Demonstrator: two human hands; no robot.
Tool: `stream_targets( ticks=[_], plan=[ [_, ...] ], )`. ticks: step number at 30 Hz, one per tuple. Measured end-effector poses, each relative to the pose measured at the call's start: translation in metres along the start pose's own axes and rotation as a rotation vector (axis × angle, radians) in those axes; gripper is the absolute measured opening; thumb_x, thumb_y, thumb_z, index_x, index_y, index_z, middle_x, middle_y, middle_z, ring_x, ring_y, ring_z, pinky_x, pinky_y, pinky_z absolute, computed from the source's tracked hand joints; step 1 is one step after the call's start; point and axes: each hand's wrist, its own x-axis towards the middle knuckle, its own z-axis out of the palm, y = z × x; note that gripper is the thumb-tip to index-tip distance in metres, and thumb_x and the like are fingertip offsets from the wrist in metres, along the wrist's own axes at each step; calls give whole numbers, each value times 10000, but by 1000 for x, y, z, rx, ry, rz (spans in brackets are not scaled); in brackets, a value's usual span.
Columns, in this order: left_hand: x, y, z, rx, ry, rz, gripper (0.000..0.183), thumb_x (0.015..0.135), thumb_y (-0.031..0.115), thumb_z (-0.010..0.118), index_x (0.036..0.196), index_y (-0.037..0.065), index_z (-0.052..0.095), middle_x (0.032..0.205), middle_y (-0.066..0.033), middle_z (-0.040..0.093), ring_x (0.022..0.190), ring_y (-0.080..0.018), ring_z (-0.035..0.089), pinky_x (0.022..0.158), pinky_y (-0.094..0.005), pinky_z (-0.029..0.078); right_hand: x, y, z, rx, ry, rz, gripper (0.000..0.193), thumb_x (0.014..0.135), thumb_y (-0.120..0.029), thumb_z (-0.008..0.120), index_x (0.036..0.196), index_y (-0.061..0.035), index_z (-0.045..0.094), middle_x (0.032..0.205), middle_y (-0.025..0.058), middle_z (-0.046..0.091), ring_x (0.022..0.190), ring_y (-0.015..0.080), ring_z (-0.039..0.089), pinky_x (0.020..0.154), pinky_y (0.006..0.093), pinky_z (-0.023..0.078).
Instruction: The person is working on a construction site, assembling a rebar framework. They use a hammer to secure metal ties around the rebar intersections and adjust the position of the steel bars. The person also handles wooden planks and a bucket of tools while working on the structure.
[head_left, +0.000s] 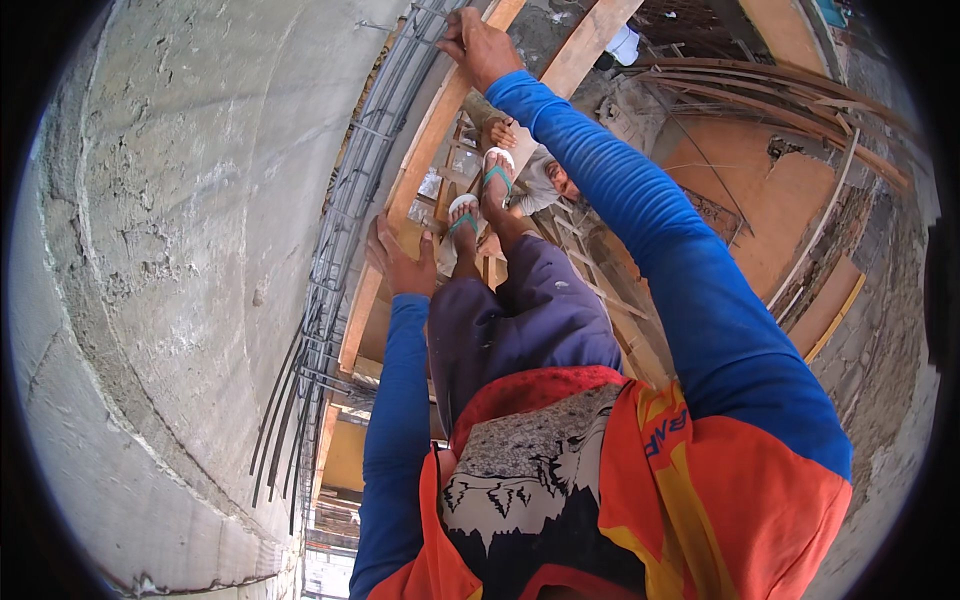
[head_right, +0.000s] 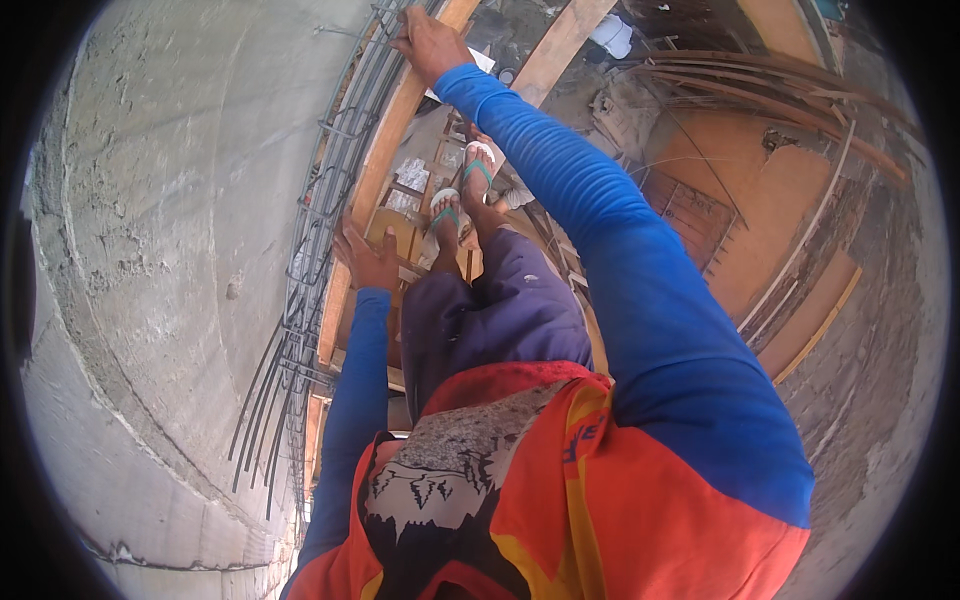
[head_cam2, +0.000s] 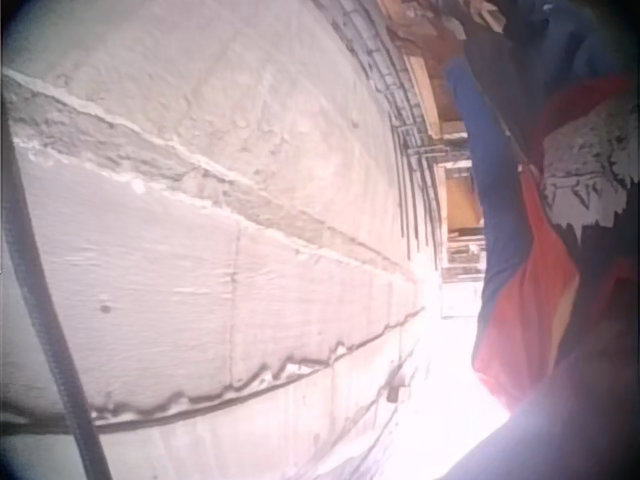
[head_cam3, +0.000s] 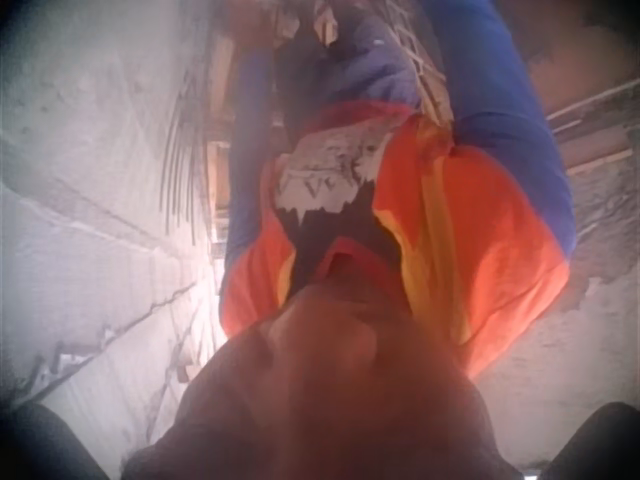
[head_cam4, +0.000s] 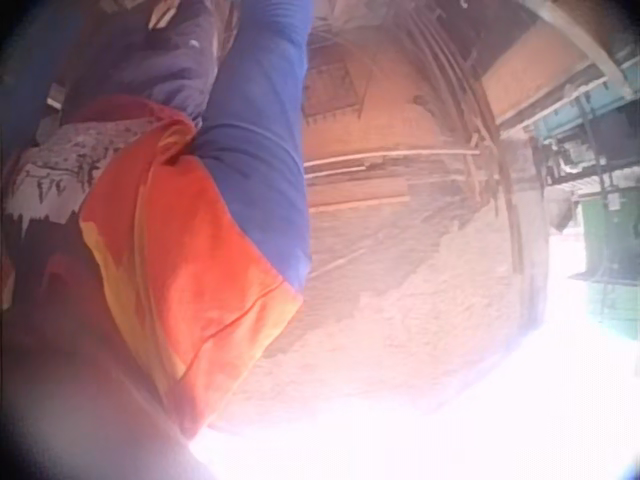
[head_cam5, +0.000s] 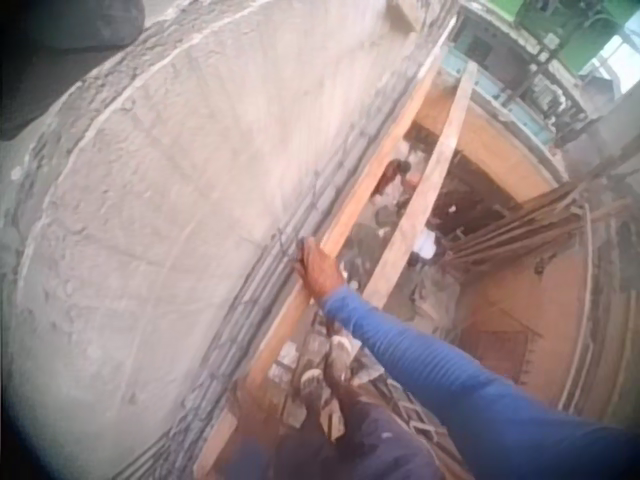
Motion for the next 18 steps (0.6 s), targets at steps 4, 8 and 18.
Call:
stream_targets(
  ticks=[4,8,18],
  plan=[
    [-4,-6,0,-9,17,-6,811,828,277,738,1488,51,325,1443,-219,412,1332,-428,376,1130,-579,236,-1,-25,-8,-1,-8,86,426,844,-164,775,1128,-33,487,968,148,663,903,336,688,790,423,570],
    [-4,-5,-1,-28,0,-20,821,826,293,734,1491,39,325,1441,-250,406,1378,-430,349,1169,-603,182,3,-25,-7,-17,-24,153,400,857,-206,787,1065,-28,494,1041,153,708,943,300,723,802,393,589],
    [-4,-2,3,23,21,-19,817,837,279,721,1500,52,301,1463,-212,385,1394,-403,332,1164,-617,180,7,-40,-18,5,-376,89,462,861,-200,740,1172,37,493,976,159,719,936,343,715,863,398,571]
  ],
)
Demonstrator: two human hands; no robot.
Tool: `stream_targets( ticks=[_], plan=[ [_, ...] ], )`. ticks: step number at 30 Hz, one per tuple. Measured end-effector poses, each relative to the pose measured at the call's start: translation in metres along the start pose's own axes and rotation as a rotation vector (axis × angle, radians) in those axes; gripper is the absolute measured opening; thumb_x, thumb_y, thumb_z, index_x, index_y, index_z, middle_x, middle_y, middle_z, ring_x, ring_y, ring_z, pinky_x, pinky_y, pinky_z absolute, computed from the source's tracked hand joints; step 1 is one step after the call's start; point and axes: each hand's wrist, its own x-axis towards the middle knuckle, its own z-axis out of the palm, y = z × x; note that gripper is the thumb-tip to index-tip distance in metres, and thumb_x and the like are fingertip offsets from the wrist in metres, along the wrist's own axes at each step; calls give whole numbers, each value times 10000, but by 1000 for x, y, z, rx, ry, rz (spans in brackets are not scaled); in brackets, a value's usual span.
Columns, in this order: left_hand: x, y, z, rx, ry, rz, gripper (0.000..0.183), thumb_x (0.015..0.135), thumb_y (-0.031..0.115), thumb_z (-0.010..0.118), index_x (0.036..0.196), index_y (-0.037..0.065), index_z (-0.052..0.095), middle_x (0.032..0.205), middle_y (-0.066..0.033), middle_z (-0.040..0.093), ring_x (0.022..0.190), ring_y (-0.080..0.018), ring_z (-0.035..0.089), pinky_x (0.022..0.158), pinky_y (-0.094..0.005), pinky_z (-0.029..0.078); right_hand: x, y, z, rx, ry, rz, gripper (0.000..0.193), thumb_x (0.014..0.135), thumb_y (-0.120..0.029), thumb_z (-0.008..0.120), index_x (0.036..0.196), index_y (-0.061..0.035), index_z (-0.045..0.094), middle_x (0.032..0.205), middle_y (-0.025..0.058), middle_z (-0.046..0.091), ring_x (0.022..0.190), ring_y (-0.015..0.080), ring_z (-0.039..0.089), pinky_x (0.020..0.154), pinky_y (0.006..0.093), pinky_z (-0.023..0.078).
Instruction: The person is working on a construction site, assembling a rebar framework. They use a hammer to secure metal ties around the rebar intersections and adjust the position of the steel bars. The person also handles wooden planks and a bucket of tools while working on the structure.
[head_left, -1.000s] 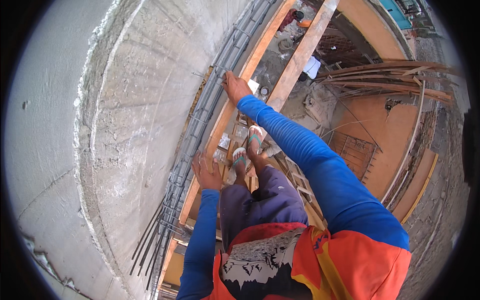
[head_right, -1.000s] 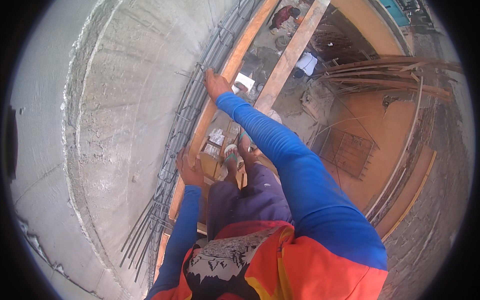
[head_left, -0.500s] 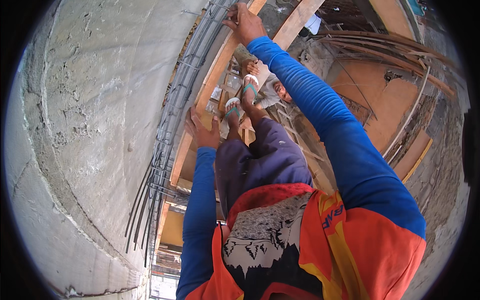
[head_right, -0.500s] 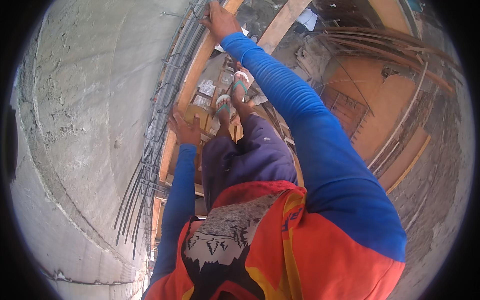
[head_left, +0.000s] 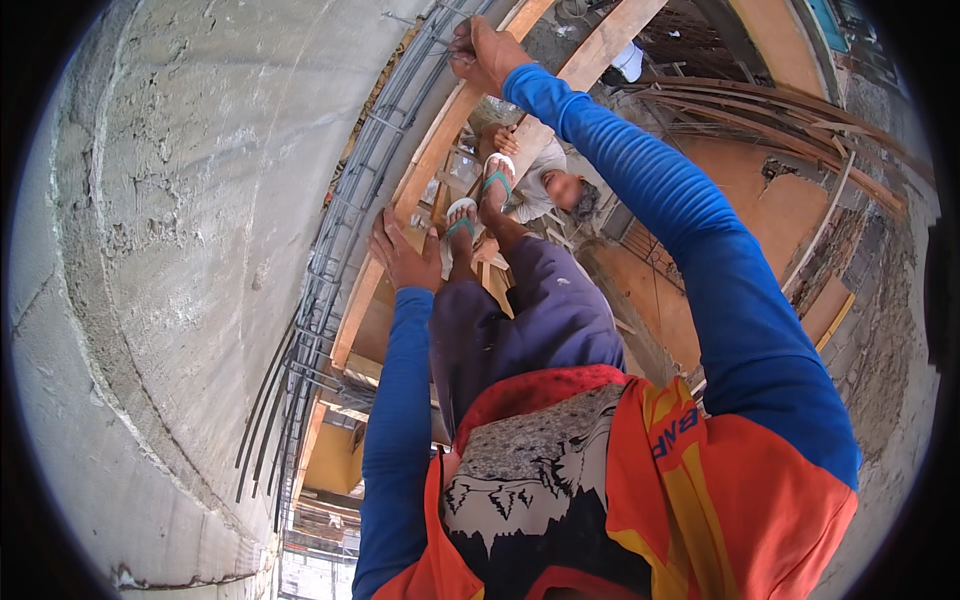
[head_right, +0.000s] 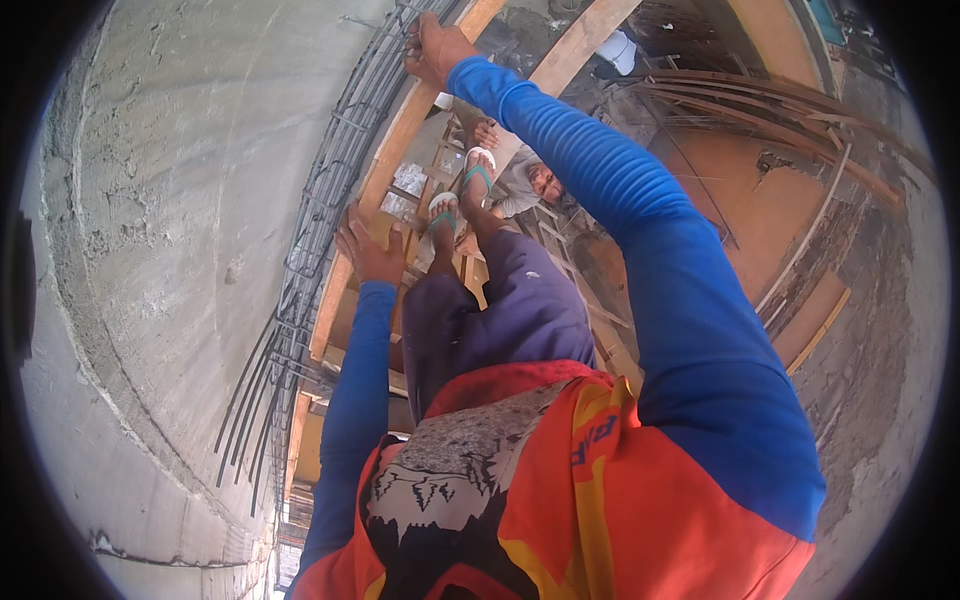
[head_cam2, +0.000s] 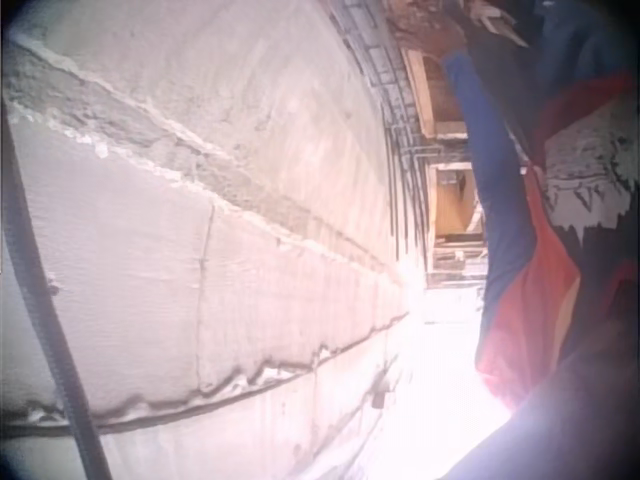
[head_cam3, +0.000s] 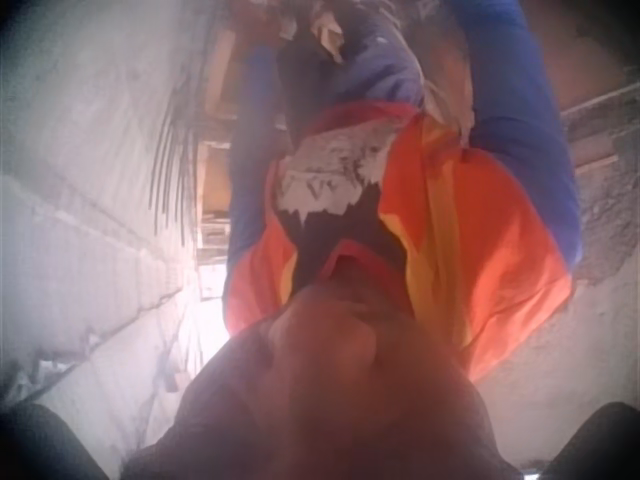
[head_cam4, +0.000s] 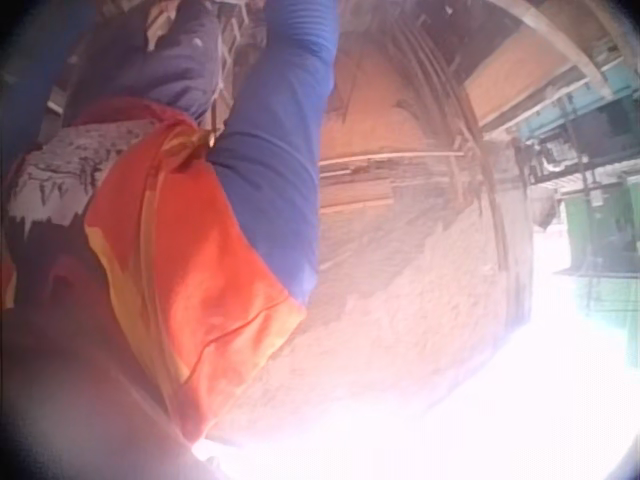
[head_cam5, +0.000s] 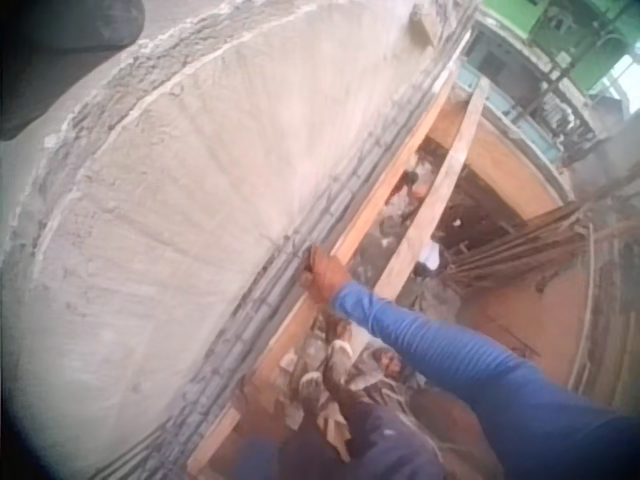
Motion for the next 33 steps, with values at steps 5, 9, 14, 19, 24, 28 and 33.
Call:
stream_targets(
  ticks=[5,9,14,19,24,28,33],
  plan=[
    [0,1,-2,15,-25,3,838,823,272,730,1501,46,293,1458,-209,389,1386,-405,335,1161,-615,183,19,-9,12,-186,-223,113,662,819,-350,788,1202,78,458,946,231,707,946,390,704,821,424,569],
    [3,2,-6,7,-47,46,857,801,252,745,1501,39,298,1456,-220,387,1375,-421,336,1150,-604,199,41,13,9,23,-423,126,736,791,-312,837,1287,19,406,988,156,607,865,305,636,786,410,549],
    [1,-2,-8,-37,-47,32,886,778,244,763,1505,39,299,1458,-236,379,1363,-448,332,1139,-596,210,28,-11,-30,5,-651,38,824,781,-248,846,1379,-28,323,1042,119,526,883,237,576,768,371,534],
    [4,4,-15,-84,-79,35,911,774,262,766,1517,47,284,1462,-248,366,1371,-441,327,1146,-597,195,36,23,-33,110,-641,-93,892,792,-120,778,1507,-61,248,1024,98,572,847,249,607,789,380,545],
    [0,-1,-13,-55,-108,-20,933,777,275,766,1526,47,259,1472,-253,351,1375,-436,324,1163,-596,173,30,-2,-28,31,-496,-82,672,788,-100,738,1325,35,356,1043,209,657,976,412,669,836,457,539],
    [-1,-4,-13,-57,-130,-35,930,777,272,768,1526,60,259,1478,-238,351,1376,-433,320,1176,-586,162,18,-8,-17,-106,-369,-24,538,856,-107,700,1273,37,392,999,274,656,991,471,642,852,505,521],
    [1,-1,-20,-110,-122,-20,922,770,278,774,1522,66,284,1480,-231,363,1375,-435,327,1178,-581,169,16,-1,-30,71,-299,-100,465,928,-170,657,1281,6,409,955,269,676,973,467,652,827,506,520]
  ],
)
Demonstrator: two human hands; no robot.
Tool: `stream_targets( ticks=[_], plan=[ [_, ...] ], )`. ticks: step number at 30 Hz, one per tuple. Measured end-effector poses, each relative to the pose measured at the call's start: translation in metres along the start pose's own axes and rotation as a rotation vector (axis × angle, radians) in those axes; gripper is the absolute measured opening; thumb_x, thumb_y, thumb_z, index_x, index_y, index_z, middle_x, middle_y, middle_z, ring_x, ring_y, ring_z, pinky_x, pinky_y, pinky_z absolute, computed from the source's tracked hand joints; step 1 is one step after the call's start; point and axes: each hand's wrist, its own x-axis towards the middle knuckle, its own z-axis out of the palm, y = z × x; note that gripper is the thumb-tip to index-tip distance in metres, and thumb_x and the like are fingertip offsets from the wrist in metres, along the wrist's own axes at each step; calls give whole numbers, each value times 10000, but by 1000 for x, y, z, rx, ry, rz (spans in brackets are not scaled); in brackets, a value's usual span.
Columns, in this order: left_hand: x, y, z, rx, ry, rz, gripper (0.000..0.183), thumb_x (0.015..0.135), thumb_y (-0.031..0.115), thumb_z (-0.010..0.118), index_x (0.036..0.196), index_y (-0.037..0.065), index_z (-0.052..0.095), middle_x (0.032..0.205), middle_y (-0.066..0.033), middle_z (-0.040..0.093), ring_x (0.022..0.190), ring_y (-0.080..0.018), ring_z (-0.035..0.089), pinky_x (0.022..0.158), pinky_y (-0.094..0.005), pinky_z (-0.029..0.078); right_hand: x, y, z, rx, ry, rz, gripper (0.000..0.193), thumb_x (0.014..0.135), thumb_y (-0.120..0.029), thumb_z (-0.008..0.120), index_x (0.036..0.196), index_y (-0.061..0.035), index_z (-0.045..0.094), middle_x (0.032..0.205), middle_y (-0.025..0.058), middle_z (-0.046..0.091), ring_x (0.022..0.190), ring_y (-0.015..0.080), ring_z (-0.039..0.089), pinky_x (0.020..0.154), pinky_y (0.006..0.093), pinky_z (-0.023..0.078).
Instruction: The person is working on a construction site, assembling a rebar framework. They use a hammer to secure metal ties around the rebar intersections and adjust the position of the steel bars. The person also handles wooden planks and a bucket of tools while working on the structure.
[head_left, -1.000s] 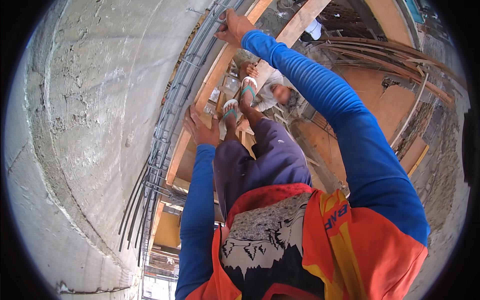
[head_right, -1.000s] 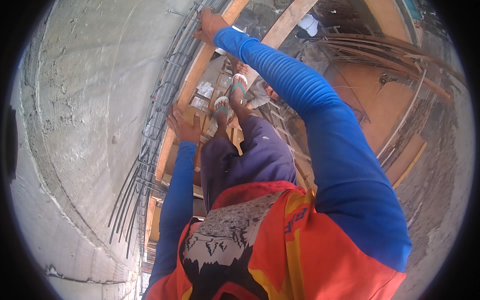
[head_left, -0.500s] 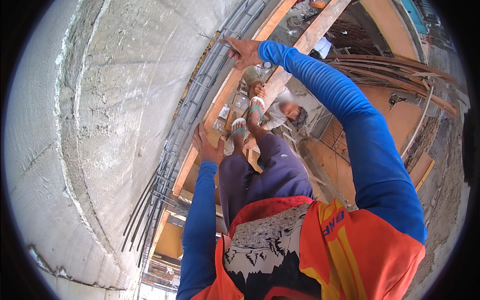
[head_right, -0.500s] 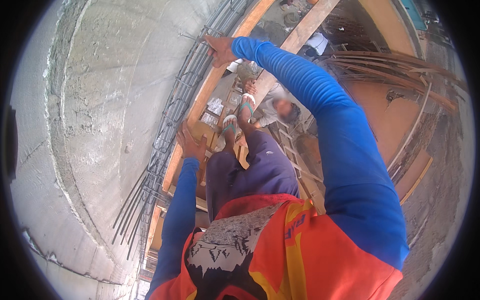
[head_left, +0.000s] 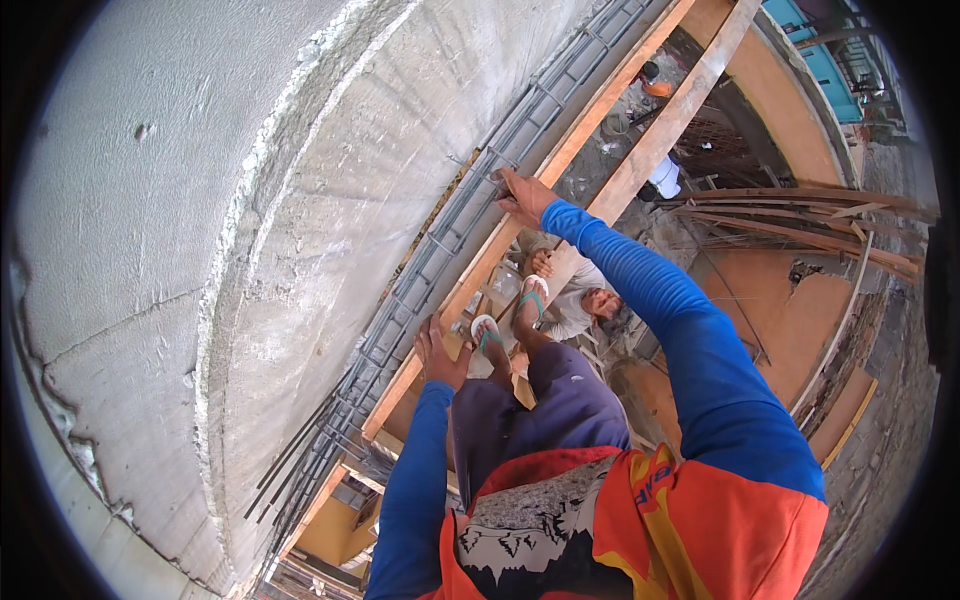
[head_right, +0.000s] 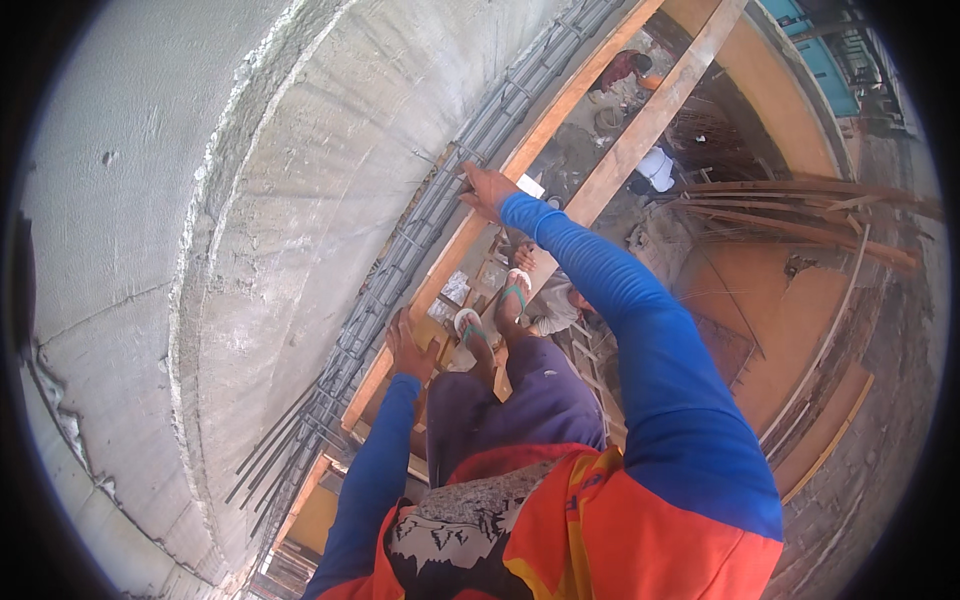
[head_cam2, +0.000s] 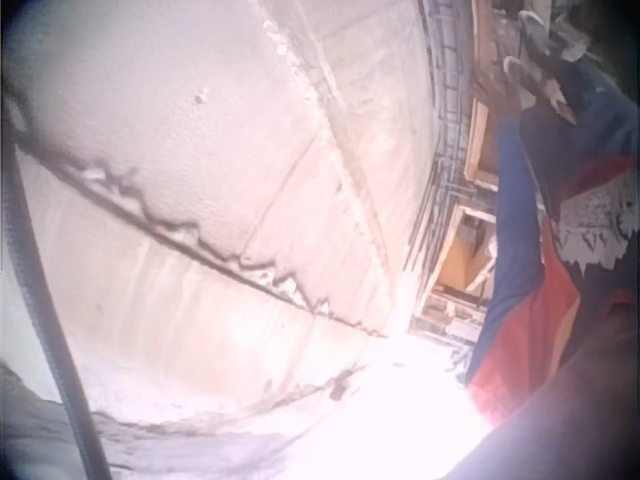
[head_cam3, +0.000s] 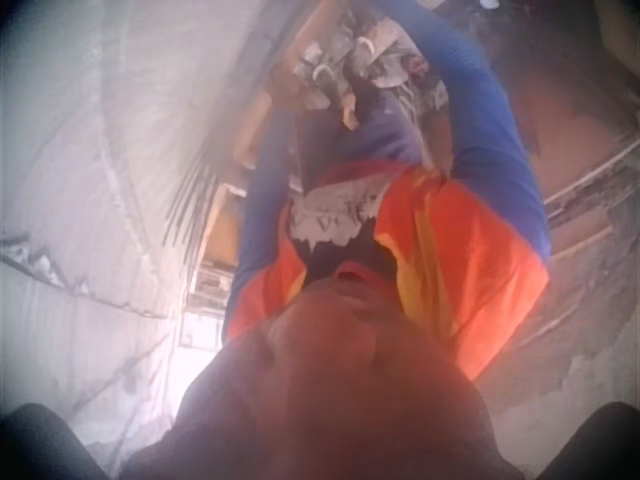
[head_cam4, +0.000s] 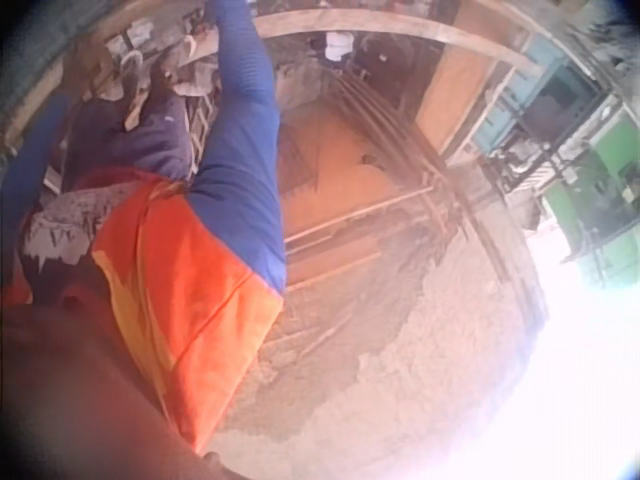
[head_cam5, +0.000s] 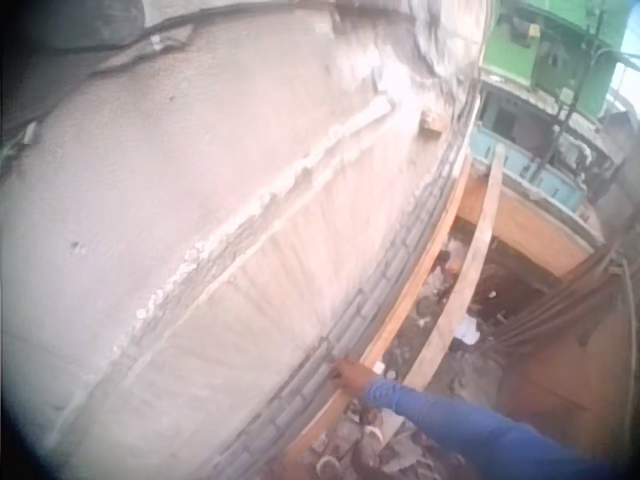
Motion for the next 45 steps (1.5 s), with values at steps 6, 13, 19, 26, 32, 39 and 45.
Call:
stream_targets(
  ticks=[6,13,19,26,32,39,45],
  plan=[
    [0,-1,-5,-38,14,42,895,784,278,765,1518,58,302,1476,-240,386,1387,-428,333,1176,-561,201,10,6,1,289,192,212,361,919,-189,698,1171,8,531,955,217,707,855,318,726,780,427,553],
    [-8,-7,-27,-143,-25,-37,696,853,175,682,1476,46,398,1459,-248,430,1376,-425,379,1147,-499,318,20,-41,15,-169,716,271,503,855,-173,771,1244,14,514,1038,210,613,1004,370,617,822,437,528],
    [-81,-20,-51,-60,60,-132,566,885,115,609,1431,48,475,1419,-239,489,1343,-403,439,1137,-466,355,5,-182,123,771,947,583,610,899,-113,659,1417,22,366,1155,166,556,1119,245,537,960,395,451],
    [-162,-65,-76,-25,-43,-177,425,927,149,585,1319,-13,560,1345,-232,557,1286,-391,499,1100,-467,389,-3,-174,163,1116,552,394,654,1015,-261,521,1506,54,223,1166,211,650,1092,234,621,915,334,485],
    [-202,-96,-88,-55,-36,-203,387,939,175,589,1275,-17,591,1307,-241,581,1255,-398,522,1076,-470,407,-189,-150,179,646,202,392,604,983,-235,571,1488,-44,301,1131,235,668,1026,295,675,917,395,513],
    [-177,-107,-107,-56,-19,-112,347,932,144,594,1242,-11,609,1256,-214,615,1217,-386,549,1050,-451,431,-413,-27,151,148,327,767,431,1002,-180,522,1404,-65,416,1068,182,711,932,234,728,846,373,555],
    [-116,-93,-103,-41,-60,64,358,904,100,605,1245,-9,612,1239,-203,623,1217,-372,544,1062,-444,421,-563,-21,190,-202,252,1208,362,979,-254,538,1293,-73,545,1019,161,728,926,265,726,833,384,556]
  ],
)
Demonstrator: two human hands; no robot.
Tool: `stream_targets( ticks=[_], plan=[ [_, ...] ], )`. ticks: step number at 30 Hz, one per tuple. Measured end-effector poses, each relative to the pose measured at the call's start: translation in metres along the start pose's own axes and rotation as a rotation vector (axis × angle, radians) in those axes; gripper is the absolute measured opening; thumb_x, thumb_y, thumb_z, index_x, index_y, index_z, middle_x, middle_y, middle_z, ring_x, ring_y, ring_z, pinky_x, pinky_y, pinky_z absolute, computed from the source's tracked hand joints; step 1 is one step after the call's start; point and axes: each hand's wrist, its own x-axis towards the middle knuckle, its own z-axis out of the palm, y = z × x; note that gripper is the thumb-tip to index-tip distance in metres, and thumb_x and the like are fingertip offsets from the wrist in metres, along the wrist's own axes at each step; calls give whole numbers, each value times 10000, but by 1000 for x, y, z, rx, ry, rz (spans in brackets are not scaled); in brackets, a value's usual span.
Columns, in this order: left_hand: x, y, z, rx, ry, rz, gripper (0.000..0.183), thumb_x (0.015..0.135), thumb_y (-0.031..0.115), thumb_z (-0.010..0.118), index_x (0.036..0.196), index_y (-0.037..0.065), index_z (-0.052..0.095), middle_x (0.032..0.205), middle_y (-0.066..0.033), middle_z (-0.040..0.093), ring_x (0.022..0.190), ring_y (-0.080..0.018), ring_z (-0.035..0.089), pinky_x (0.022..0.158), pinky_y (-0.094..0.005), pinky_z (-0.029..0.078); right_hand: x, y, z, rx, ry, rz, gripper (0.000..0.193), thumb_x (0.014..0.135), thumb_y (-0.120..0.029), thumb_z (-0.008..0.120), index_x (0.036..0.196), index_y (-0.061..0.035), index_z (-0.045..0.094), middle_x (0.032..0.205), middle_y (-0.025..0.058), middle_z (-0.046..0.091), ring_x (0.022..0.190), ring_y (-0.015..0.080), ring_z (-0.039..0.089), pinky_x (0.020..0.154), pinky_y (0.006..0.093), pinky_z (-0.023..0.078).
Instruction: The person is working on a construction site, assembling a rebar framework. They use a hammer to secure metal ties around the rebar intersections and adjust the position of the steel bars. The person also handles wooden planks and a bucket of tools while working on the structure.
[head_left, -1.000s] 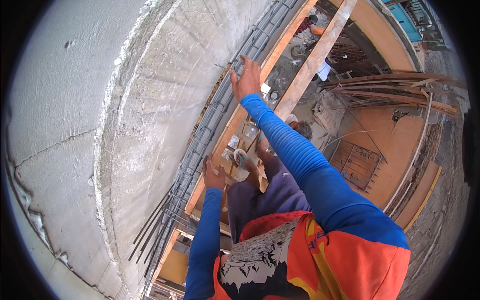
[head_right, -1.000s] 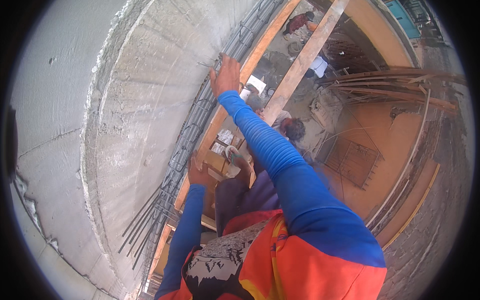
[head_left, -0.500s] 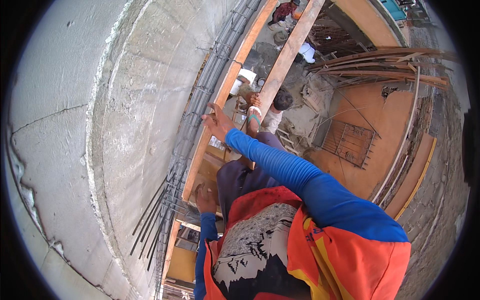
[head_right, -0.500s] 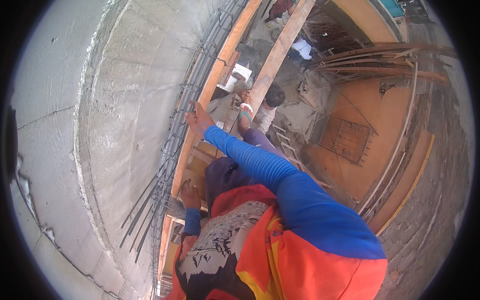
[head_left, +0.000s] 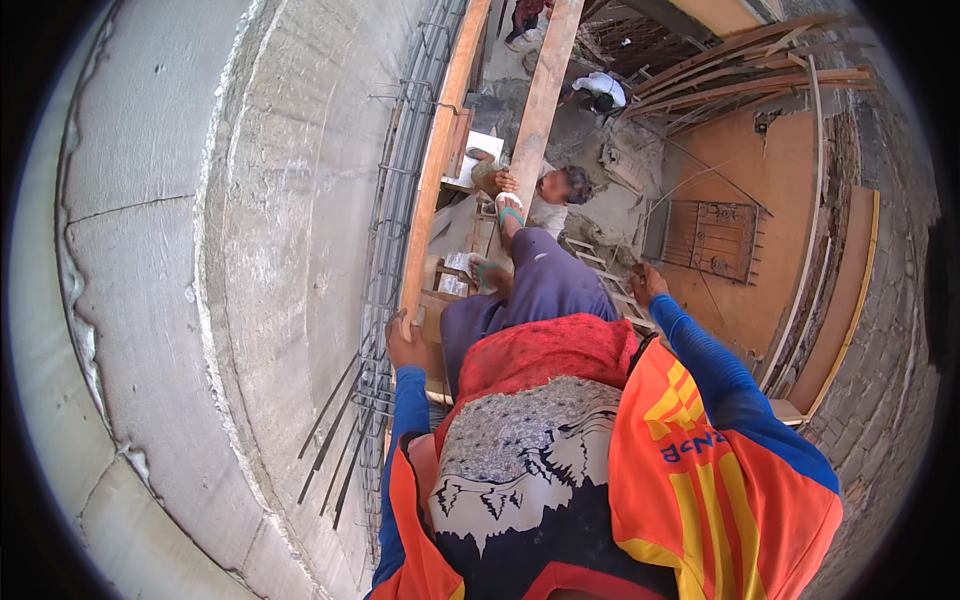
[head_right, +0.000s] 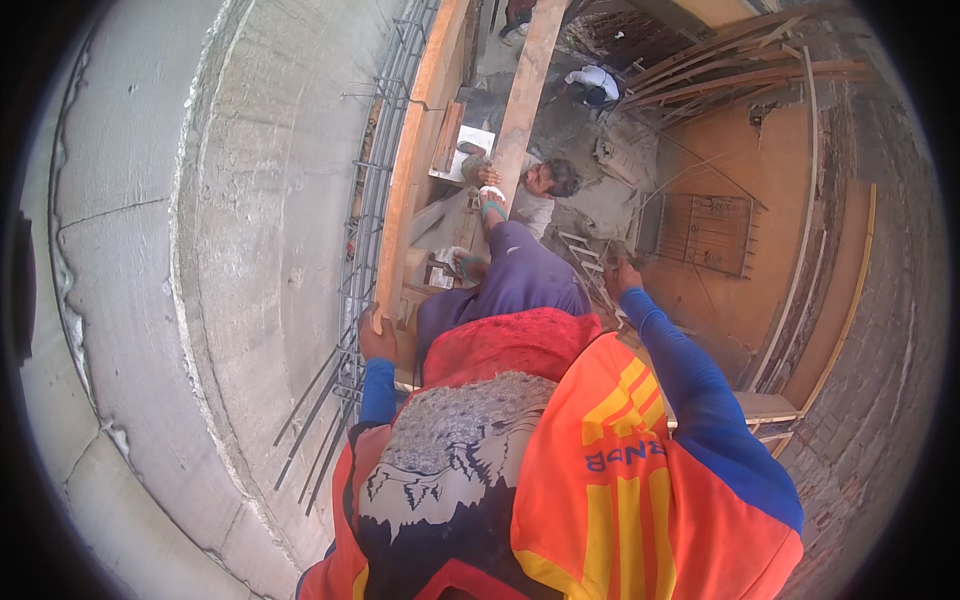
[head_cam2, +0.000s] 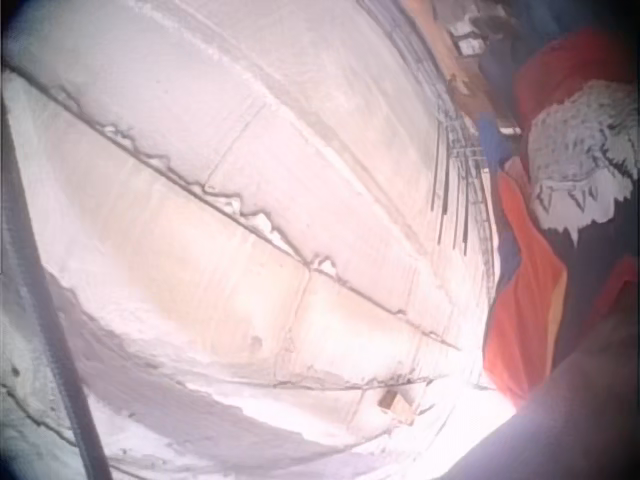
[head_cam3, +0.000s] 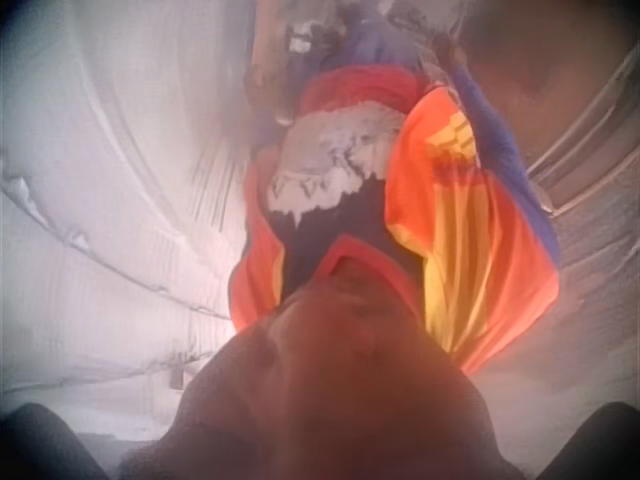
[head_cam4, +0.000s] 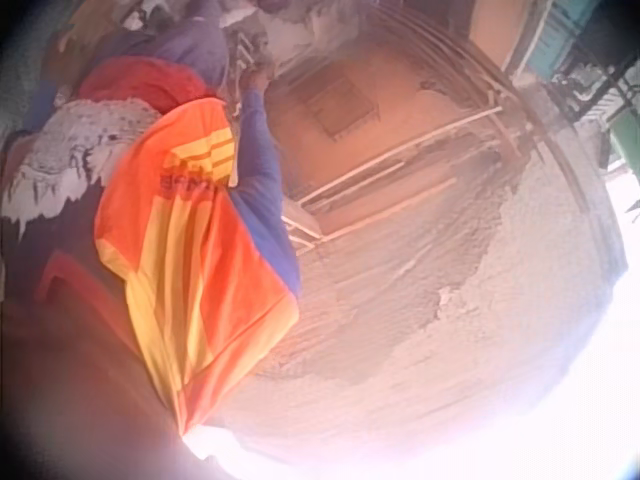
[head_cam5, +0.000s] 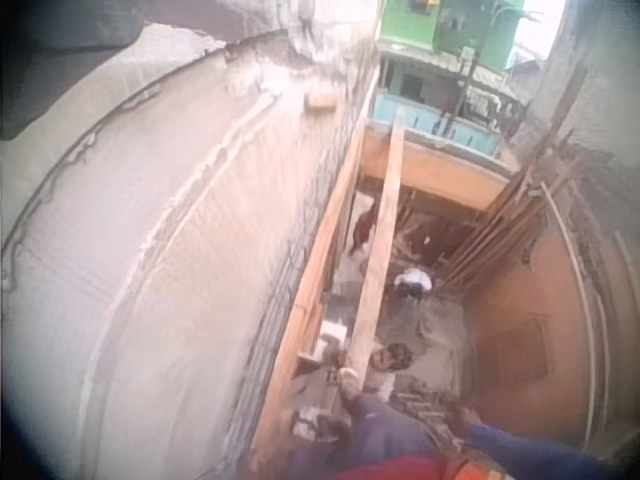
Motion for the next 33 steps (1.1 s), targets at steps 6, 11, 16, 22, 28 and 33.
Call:
stream_targets(
  ticks=[6,11,16,22,28,33],
  plan=[
    [81,30,20,230,-59,168,529,893,133,642,1388,10,504,1426,-281,461,1373,-434,383,1156,-485,313,-87,19,63,446,-201,-86,373,935,-319,601,1225,-86,602,1052,200,712,1001,350,687,869,429,537],
    [147,64,55,421,-60,212,931,818,234,768,1555,75,222,1524,-340,259,1440,-465,244,1200,-521,214,-145,10,80,662,-234,145,333,909,-301,590,1139,-65,643,1099,157,715,1000,337,696,901,423,531],
    [188,94,90,534,-111,30,1171,742,387,851,1595,128,91,1584,-317,145,1476,-469,179,1221,-526,173,-155,32,114,861,-308,288,299,964,-268,558,1161,-44,587,1021,141,733,877,269,727,783,363,565],
    [213,92,115,565,-76,-206,1242,684,438,894,1593,152,98,1582,-311,136,1466,-468,203,1201,-537,234,-147,-7,59,1134,-267,368,295,1008,-242,521,1186,-17,587,938,138,719,751,194,703,685,324,559],
    [215,92,118,420,-92,-170,1239,690,377,893,1585,100,82,1545,-319,231,1428,-462,277,1179,-511,292,-168,-35,65,1097,-194,441,327,992,-288,547,1161,-18,625,912,142,709,731,210,702,709,335,558],
    [225,64,112,375,-176,-39,1228,714,333,878,1582,60,53,1519,-333,298,1419,-470,291,1188,-511,260,-207,-54,104,1000,-216,446,374,1008,-314,536,1201,-5,618,1042,163,697,927,259,695,798,350,559]
  ],
)
